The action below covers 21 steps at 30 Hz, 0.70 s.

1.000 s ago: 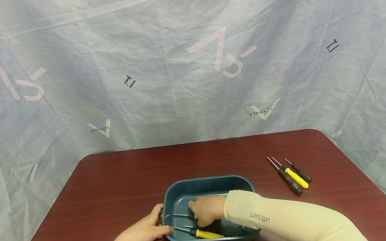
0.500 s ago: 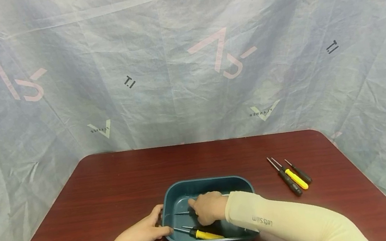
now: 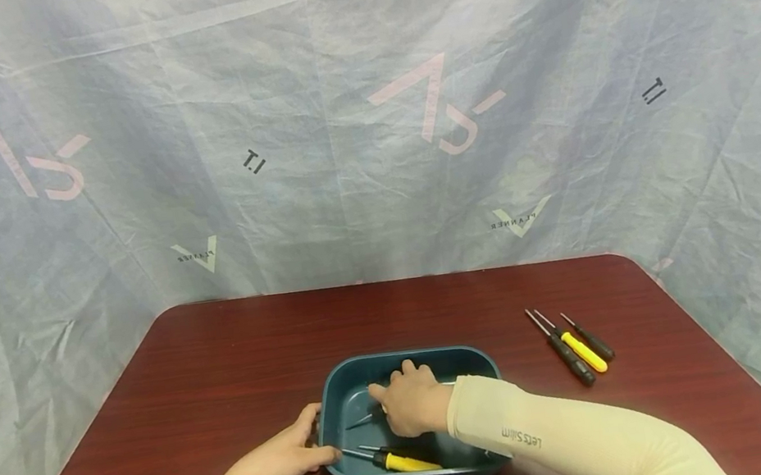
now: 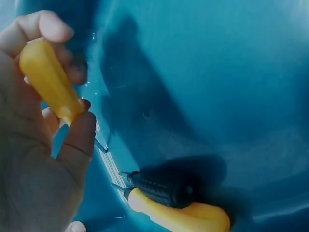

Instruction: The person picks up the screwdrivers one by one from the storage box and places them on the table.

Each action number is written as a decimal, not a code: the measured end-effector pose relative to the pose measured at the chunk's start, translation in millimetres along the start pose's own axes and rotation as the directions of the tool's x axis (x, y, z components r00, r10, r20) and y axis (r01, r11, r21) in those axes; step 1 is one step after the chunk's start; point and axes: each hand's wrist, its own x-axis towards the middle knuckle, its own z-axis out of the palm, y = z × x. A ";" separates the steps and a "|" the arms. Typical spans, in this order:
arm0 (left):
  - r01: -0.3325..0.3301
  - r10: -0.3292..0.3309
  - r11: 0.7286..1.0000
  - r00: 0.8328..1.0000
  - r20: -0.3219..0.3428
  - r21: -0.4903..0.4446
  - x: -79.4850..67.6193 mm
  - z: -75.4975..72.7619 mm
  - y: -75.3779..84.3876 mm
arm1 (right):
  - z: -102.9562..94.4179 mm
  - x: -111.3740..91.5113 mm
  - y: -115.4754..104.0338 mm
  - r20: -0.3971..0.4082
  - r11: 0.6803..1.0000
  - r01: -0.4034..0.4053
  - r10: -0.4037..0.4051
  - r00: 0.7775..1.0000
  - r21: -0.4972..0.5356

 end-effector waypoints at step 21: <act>-0.004 0.004 1.000 1.000 0.003 0.012 0.2 -0.4 -0.9 | 3.3 -1.5 5.0 -0.164 1.000 0.015 -0.019 0.986 -0.026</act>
